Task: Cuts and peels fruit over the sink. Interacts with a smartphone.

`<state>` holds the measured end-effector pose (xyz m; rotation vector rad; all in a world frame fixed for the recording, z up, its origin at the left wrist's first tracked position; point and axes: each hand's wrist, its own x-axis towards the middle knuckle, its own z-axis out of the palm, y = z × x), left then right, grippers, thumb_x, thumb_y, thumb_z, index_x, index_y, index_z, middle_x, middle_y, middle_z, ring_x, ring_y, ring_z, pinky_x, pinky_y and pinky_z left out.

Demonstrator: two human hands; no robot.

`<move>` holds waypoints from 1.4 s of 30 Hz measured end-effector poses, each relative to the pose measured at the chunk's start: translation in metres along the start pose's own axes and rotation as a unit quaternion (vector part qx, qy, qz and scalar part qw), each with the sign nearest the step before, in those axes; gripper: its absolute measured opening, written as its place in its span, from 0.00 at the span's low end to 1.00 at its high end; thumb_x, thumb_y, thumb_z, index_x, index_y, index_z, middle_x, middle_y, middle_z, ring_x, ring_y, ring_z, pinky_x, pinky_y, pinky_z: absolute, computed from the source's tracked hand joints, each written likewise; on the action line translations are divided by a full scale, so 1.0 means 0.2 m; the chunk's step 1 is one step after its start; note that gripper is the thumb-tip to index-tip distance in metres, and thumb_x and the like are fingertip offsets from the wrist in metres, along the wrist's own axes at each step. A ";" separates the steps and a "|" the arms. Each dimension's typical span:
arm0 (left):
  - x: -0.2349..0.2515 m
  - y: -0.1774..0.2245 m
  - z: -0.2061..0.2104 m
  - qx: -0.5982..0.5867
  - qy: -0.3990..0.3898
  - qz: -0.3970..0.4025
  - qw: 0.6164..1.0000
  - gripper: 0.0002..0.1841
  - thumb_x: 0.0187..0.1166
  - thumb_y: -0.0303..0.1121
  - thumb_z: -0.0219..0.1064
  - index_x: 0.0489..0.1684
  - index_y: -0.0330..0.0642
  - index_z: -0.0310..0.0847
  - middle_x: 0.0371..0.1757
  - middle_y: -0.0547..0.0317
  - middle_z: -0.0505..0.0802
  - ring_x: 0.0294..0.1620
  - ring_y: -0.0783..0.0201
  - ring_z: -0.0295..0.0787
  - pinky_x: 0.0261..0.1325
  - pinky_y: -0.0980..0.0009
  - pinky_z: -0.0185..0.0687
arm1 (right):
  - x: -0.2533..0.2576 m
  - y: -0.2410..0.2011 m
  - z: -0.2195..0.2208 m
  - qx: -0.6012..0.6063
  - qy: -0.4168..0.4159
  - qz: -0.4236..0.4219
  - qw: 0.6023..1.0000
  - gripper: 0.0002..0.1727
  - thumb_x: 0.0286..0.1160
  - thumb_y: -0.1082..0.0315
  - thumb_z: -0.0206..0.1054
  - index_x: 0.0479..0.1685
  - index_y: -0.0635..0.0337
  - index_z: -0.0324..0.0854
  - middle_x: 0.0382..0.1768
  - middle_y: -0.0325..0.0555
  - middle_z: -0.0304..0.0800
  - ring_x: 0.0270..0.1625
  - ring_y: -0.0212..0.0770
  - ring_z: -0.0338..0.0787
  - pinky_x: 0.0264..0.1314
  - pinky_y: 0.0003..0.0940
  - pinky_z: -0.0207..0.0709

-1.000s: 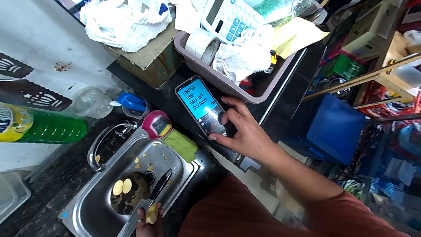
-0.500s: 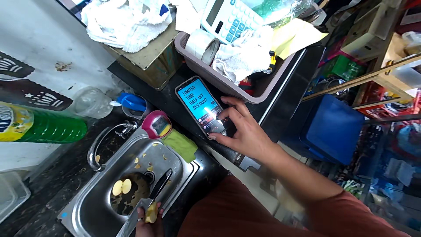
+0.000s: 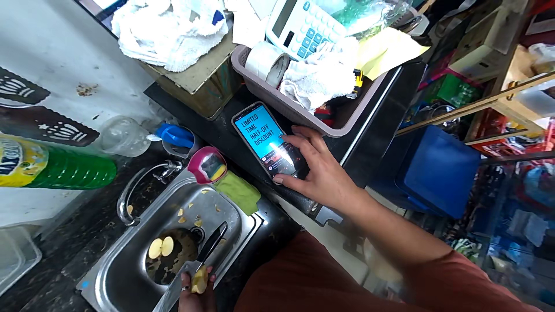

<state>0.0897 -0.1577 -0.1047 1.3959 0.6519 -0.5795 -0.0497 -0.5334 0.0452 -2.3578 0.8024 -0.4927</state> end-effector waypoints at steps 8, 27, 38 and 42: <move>0.00 0.00 0.01 -0.002 -0.008 -0.004 1.000 0.24 0.95 0.53 0.40 0.55 0.45 0.77 0.35 0.55 0.94 0.32 0.61 0.94 0.29 0.65 0.90 | 0.01 -0.01 0.00 0.011 0.014 0.005 1.000 0.46 0.67 0.32 0.73 0.85 0.45 0.70 0.83 0.51 0.68 0.81 0.46 0.75 0.71 0.47 0.82; 0.01 -0.03 -0.03 -0.015 0.000 -0.004 1.000 0.25 0.95 0.53 0.39 0.54 0.45 0.77 0.35 0.56 0.95 0.32 0.61 0.94 0.30 0.65 0.90 | -0.01 0.01 0.00 0.043 0.039 -0.050 0.997 0.25 0.71 0.41 0.76 0.48 0.54 0.83 0.80 0.51 0.74 0.81 0.44 0.76 0.71 0.43 0.83; 0.00 -0.03 -0.02 -0.009 -0.004 -0.004 1.000 0.25 0.95 0.53 0.39 0.54 0.46 0.77 0.36 0.57 0.95 0.32 0.62 0.94 0.30 0.66 0.90 | -0.01 0.01 0.00 0.024 0.016 -0.045 0.999 0.28 0.71 0.39 0.74 0.56 0.52 0.87 0.82 0.50 0.71 0.79 0.43 0.77 0.70 0.41 0.82; 0.01 -0.03 -0.03 -0.014 -0.001 -0.007 1.000 0.25 0.95 0.53 0.39 0.54 0.45 0.77 0.36 0.56 0.95 0.32 0.61 0.94 0.30 0.65 0.90 | -0.01 0.00 0.00 0.013 0.010 -0.040 0.999 0.28 0.72 0.37 0.72 0.59 0.48 0.88 0.83 0.50 0.69 0.80 0.44 0.76 0.68 0.42 0.83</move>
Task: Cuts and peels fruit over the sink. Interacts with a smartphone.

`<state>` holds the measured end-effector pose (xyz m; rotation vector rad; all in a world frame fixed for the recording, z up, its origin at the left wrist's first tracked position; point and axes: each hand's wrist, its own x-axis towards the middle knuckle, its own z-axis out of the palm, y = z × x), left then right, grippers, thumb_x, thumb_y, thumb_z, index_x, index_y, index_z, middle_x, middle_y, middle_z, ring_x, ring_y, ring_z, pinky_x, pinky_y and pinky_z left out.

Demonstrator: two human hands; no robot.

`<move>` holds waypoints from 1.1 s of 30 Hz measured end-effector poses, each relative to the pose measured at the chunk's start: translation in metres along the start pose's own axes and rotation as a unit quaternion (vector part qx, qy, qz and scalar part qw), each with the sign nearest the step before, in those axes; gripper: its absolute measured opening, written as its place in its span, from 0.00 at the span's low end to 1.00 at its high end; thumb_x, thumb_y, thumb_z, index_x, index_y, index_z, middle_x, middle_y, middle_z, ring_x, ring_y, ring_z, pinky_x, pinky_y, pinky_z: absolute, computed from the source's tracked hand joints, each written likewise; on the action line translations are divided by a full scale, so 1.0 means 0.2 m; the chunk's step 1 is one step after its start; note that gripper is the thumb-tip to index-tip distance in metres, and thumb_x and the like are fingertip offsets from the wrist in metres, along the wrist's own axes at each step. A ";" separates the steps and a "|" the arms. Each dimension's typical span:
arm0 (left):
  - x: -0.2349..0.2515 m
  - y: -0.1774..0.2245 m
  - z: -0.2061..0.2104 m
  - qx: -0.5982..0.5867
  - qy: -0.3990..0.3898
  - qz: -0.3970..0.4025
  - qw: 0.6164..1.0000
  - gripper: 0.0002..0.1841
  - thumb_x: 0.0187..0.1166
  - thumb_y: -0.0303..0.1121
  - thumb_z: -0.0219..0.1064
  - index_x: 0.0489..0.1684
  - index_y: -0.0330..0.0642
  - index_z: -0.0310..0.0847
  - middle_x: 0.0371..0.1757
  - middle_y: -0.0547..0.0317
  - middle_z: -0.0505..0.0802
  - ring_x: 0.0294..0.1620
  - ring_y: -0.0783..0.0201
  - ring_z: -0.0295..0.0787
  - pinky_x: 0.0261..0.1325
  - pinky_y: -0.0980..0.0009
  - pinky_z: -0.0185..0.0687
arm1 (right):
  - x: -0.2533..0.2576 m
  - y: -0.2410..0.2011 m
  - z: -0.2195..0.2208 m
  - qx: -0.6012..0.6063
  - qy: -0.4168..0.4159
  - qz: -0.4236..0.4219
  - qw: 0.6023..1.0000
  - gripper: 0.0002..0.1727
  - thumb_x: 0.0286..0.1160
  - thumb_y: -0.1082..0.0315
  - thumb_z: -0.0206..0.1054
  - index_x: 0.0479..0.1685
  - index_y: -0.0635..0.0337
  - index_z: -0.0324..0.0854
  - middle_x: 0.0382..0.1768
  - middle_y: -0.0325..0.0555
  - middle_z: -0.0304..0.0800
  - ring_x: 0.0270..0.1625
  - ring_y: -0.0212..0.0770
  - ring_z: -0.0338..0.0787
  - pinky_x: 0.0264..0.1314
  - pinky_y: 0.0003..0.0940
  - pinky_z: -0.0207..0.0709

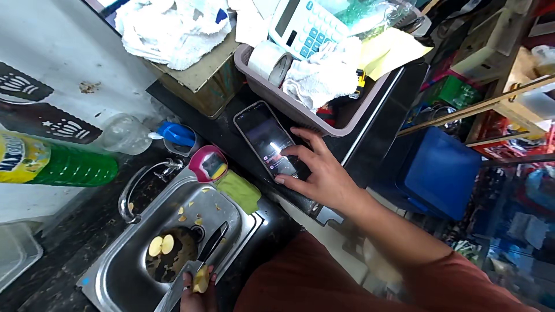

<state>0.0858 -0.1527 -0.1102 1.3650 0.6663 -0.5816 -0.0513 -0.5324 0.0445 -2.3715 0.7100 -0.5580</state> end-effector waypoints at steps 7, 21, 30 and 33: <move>0.01 0.00 -0.01 0.001 0.003 -0.001 1.000 0.25 0.95 0.53 0.39 0.54 0.45 0.77 0.36 0.56 0.95 0.32 0.61 0.94 0.30 0.65 0.90 | 0.00 0.01 0.00 0.019 0.033 -0.007 0.999 0.29 0.70 0.41 0.76 0.61 0.52 0.85 0.81 0.52 0.72 0.81 0.44 0.75 0.73 0.42 0.81; 0.01 0.00 0.00 0.006 -0.004 0.004 1.000 0.24 0.95 0.53 0.40 0.53 0.44 0.77 0.35 0.56 0.95 0.32 0.61 0.94 0.30 0.65 0.90 | -0.01 0.00 0.01 -0.058 0.005 -0.012 0.998 0.41 0.59 0.33 0.78 0.68 0.51 0.79 0.83 0.55 0.68 0.82 0.49 0.75 0.69 0.44 0.83; 0.01 0.00 0.00 0.009 0.000 0.000 1.000 0.25 0.95 0.53 0.39 0.54 0.44 0.76 0.35 0.56 0.95 0.33 0.61 0.94 0.30 0.65 0.90 | -0.01 0.00 0.00 -0.033 0.009 -0.022 0.999 0.44 0.57 0.29 0.78 0.65 0.54 0.80 0.83 0.55 0.69 0.83 0.48 0.73 0.72 0.44 0.82; 0.01 -0.01 0.00 0.004 0.003 0.002 1.000 0.25 0.95 0.53 0.40 0.54 0.44 0.77 0.35 0.55 0.94 0.33 0.61 0.94 0.30 0.64 0.90 | -0.01 0.00 0.00 -0.031 0.003 -0.013 0.999 0.40 0.57 0.28 0.78 0.56 0.53 0.81 0.83 0.54 0.68 0.83 0.48 0.74 0.69 0.45 0.84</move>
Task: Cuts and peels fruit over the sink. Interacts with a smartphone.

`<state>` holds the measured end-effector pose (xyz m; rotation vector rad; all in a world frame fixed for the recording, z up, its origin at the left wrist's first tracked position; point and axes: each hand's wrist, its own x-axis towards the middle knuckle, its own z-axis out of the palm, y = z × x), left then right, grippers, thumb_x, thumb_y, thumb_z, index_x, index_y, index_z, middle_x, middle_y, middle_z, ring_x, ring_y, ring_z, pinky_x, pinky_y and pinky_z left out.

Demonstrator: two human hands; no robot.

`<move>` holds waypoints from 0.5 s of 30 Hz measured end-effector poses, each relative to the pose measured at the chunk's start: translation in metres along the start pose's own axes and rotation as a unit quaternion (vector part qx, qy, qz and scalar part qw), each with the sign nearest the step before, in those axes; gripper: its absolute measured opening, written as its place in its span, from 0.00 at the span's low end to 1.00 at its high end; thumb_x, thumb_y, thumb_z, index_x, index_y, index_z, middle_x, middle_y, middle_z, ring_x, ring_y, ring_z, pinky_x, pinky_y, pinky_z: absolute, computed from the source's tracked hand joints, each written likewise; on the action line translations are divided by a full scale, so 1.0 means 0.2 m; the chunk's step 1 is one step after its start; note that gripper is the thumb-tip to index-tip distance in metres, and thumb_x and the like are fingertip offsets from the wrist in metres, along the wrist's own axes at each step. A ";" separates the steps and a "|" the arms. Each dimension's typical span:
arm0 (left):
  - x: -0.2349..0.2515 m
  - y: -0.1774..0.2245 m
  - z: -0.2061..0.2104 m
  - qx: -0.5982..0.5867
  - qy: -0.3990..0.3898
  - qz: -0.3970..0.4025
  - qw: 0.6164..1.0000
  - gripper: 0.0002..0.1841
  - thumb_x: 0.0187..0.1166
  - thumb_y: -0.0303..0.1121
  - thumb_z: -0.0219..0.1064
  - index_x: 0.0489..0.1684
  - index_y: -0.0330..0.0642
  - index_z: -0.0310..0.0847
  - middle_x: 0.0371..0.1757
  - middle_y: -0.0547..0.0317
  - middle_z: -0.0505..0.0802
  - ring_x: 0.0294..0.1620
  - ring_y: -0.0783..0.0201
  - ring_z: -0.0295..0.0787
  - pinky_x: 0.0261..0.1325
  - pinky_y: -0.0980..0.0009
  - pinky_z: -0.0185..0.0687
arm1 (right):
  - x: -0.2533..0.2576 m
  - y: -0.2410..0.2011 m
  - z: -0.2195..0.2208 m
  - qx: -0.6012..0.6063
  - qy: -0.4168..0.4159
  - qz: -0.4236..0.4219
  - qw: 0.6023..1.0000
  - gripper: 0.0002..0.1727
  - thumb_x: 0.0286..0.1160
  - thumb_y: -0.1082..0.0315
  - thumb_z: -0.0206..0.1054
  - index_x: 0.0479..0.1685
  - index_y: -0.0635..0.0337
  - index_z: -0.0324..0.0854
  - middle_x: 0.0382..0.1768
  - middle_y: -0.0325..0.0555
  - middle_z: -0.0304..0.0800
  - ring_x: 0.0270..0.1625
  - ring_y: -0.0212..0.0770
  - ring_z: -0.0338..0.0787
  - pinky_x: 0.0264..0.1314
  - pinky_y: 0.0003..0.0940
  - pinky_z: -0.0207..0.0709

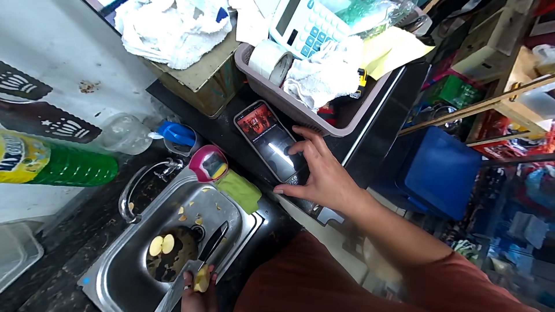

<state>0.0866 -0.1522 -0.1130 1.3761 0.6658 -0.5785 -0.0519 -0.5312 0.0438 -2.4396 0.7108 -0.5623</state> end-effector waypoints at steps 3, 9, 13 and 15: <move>0.00 0.00 0.00 -0.002 0.000 -0.001 1.000 0.25 0.95 0.53 0.39 0.54 0.44 0.77 0.35 0.55 0.95 0.33 0.60 0.94 0.30 0.65 0.90 | 0.00 0.00 0.00 -0.001 -0.007 0.006 1.000 0.39 0.58 0.28 0.77 0.54 0.52 0.82 0.84 0.53 0.68 0.83 0.47 0.73 0.70 0.45 0.83; -0.01 0.00 0.01 -0.005 0.000 0.000 1.000 0.25 0.95 0.53 0.40 0.54 0.44 0.77 0.35 0.55 0.94 0.32 0.61 0.94 0.30 0.65 0.90 | 0.00 0.00 0.00 -0.004 -0.008 0.015 1.000 0.38 0.58 0.27 0.76 0.53 0.51 0.82 0.84 0.52 0.68 0.83 0.47 0.74 0.70 0.44 0.83; -0.01 0.00 0.00 -0.002 -0.001 -0.001 1.000 0.25 0.95 0.53 0.40 0.53 0.44 0.77 0.35 0.55 0.95 0.32 0.61 0.94 0.30 0.65 0.90 | 0.00 0.01 0.00 -0.003 -0.007 0.016 1.000 0.37 0.59 0.28 0.76 0.52 0.51 0.81 0.84 0.52 0.68 0.83 0.46 0.73 0.70 0.44 0.83; -0.02 0.00 0.01 -0.004 -0.002 -0.001 1.000 0.25 0.95 0.53 0.40 0.54 0.44 0.77 0.35 0.55 0.95 0.32 0.61 0.94 0.30 0.65 0.90 | 0.00 0.00 0.00 -0.002 -0.010 0.018 1.000 0.37 0.59 0.28 0.76 0.52 0.51 0.82 0.84 0.51 0.67 0.83 0.46 0.73 0.70 0.44 0.83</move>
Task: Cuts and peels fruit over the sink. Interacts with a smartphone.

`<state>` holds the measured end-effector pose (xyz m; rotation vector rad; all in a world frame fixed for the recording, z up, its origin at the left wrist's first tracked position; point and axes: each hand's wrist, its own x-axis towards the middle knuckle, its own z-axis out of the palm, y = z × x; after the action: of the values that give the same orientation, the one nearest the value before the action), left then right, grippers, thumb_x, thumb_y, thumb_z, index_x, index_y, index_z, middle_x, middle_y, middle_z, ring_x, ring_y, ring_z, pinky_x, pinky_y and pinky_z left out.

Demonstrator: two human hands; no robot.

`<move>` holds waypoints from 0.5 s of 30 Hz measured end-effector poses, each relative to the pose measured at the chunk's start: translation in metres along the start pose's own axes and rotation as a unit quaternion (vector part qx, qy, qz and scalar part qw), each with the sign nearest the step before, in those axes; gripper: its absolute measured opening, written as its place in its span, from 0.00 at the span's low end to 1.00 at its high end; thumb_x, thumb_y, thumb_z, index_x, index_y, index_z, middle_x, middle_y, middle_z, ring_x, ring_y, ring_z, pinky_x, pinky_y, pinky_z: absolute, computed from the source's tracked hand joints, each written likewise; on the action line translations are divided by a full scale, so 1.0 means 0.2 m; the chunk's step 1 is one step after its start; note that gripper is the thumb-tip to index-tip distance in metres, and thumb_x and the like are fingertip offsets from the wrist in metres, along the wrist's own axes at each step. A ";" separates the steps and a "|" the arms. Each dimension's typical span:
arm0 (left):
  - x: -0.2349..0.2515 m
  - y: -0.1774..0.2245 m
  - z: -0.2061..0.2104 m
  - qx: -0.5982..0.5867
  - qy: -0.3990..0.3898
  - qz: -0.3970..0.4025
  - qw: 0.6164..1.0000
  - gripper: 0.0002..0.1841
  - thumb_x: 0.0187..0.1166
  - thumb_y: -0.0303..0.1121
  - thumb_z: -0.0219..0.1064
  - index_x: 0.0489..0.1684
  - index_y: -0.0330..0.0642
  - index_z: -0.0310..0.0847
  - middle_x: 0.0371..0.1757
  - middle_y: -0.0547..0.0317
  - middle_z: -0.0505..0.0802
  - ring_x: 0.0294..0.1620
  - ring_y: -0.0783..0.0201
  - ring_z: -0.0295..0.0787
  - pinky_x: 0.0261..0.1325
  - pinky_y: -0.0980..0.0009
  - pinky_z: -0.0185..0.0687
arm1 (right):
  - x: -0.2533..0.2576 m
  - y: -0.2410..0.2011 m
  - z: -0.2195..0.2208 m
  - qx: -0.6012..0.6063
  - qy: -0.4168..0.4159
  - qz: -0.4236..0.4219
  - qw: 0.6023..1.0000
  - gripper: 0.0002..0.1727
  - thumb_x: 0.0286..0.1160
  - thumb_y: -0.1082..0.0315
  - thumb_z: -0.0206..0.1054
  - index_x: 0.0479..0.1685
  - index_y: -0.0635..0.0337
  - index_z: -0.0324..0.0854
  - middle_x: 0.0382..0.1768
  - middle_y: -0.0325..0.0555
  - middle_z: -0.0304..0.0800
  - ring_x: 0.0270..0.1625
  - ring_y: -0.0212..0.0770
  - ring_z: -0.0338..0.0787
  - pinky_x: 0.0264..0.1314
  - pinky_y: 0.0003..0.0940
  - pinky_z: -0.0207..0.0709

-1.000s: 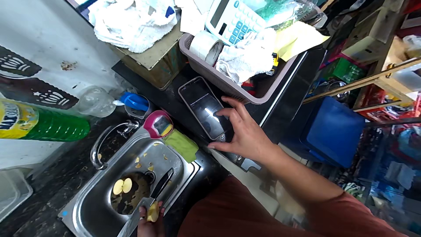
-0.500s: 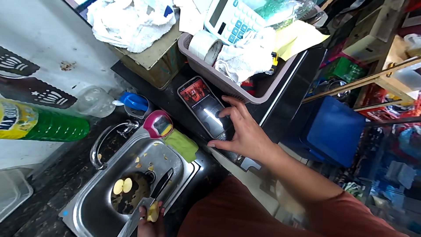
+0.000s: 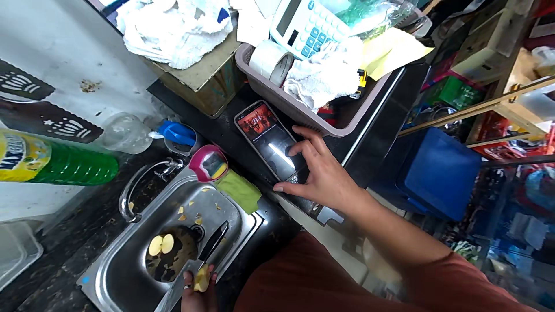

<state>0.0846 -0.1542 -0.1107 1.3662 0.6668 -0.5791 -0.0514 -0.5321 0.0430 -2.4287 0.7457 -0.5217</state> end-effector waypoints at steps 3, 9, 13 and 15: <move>0.00 0.00 0.01 0.008 -0.006 -0.002 1.000 0.25 0.95 0.53 0.40 0.54 0.44 0.77 0.35 0.55 0.94 0.32 0.61 0.94 0.30 0.65 0.89 | 0.00 0.00 0.00 0.004 -0.002 0.007 1.000 0.37 0.58 0.28 0.76 0.52 0.50 0.81 0.85 0.51 0.67 0.83 0.46 0.74 0.67 0.45 0.84; 0.01 0.00 0.02 0.013 -0.005 -0.005 1.000 0.25 0.95 0.53 0.40 0.56 0.44 0.77 0.35 0.54 0.94 0.32 0.60 0.94 0.29 0.65 0.89 | 0.00 0.00 0.00 0.008 -0.001 0.007 1.000 0.36 0.58 0.28 0.76 0.50 0.50 0.81 0.84 0.51 0.67 0.82 0.46 0.74 0.67 0.45 0.85; 0.01 0.01 0.02 0.015 -0.009 -0.004 1.000 0.25 0.95 0.53 0.39 0.55 0.44 0.76 0.35 0.54 0.95 0.31 0.60 0.94 0.28 0.65 0.89 | 0.00 0.00 0.00 0.007 -0.003 0.007 1.000 0.36 0.59 0.28 0.76 0.49 0.51 0.81 0.85 0.51 0.67 0.82 0.46 0.75 0.66 0.45 0.85; 0.01 0.01 0.02 0.019 -0.008 -0.004 1.000 0.25 0.95 0.54 0.39 0.55 0.44 0.77 0.35 0.54 0.95 0.31 0.60 0.94 0.29 0.65 0.89 | 0.00 0.00 0.00 0.004 -0.003 0.007 1.000 0.36 0.59 0.28 0.76 0.49 0.51 0.81 0.84 0.51 0.67 0.82 0.46 0.74 0.67 0.44 0.85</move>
<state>0.0883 -0.1580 -0.1099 1.3929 0.6505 -0.6114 -0.0511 -0.5318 0.0439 -2.4140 0.7562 -0.5120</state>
